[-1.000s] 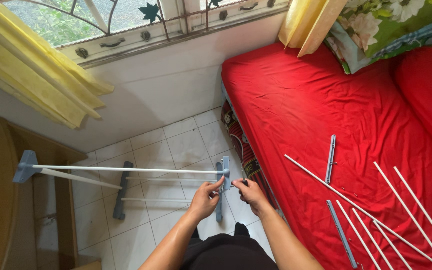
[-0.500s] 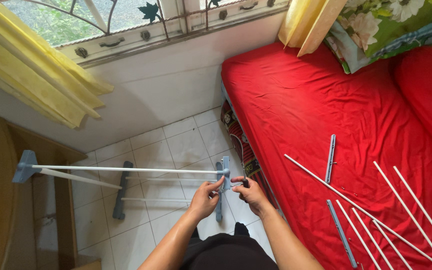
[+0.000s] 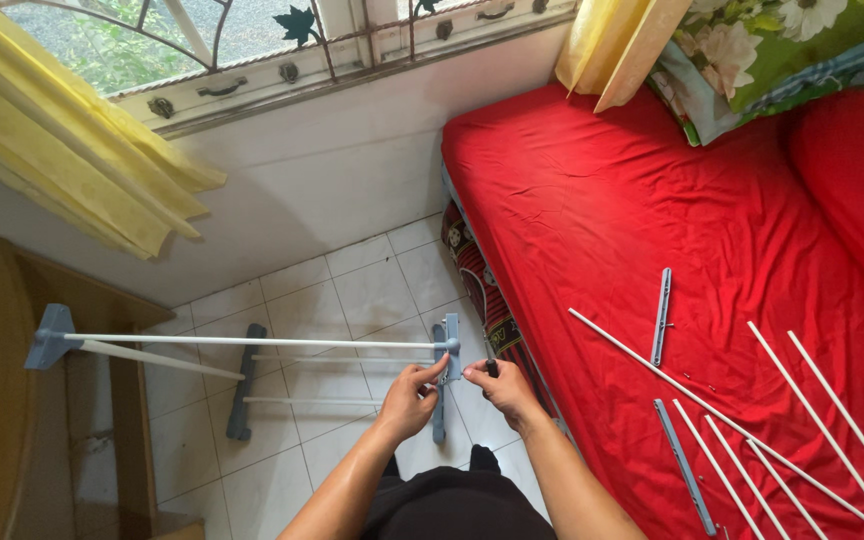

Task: The person assembles a clothes drying rack by inserting white poles into gray plastic joints and tightening them with a screwdriver. The person repeatedly picks up poles and joints from the bed, aligns them, and secures the connections.

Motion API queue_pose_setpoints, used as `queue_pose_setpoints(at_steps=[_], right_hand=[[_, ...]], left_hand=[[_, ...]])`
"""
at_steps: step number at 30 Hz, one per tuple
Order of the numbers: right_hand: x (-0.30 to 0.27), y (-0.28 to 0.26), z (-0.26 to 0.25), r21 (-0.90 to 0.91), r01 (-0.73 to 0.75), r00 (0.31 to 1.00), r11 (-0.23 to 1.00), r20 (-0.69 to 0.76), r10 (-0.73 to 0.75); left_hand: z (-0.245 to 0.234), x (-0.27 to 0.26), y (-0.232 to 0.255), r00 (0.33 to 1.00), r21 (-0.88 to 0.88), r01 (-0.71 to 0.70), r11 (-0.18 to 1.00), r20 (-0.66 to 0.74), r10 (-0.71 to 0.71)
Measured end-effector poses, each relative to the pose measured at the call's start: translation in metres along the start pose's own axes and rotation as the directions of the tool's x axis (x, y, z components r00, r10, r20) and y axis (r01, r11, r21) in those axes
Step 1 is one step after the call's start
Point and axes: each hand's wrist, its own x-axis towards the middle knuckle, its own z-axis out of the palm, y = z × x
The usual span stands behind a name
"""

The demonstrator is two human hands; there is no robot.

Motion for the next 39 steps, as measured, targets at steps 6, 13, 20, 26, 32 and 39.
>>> queue_pose_setpoints(at_steps=[6, 13, 20, 26, 32, 39], right_hand=[[-0.003, -0.001, -0.003, 0.045, 0.053, 0.997, 0.998, 0.062, -0.055], [-0.004, -0.005, 0.002, 0.04, -0.099, 0.995, 0.994, 0.004, 0.099], [-0.003, -0.003, 0.004, -0.039, -0.038, 0.999, 0.998, -0.026, 0.037], [-0.005, -0.007, 0.0, -0.01, 0.014, 1.0, 1.0, 0.02, -0.014], [-0.009, -0.011, -0.002, 0.116, 0.047, 0.993, 0.992, 0.103, -0.059], [-0.006, -0.011, 0.005, -0.08, -0.116, 0.992, 0.99, -0.053, 0.112]], left_hand=[[0.0, 0.0, 0.0, 1.0, 0.014, -0.001, 1.0, 0.0, 0.001], [0.001, 0.001, -0.003, 1.0, -0.025, -0.009, 1.0, -0.01, 0.008], [0.001, 0.0, -0.002, 1.0, -0.017, -0.007, 1.0, -0.009, 0.007], [0.001, 0.0, 0.002, 1.0, -0.037, 0.029, 0.999, 0.001, -0.029], [0.001, 0.0, 0.0, 1.0, -0.035, 0.014, 0.999, 0.001, -0.014], [0.001, 0.0, -0.001, 1.0, -0.014, 0.001, 1.0, -0.001, -0.001]])
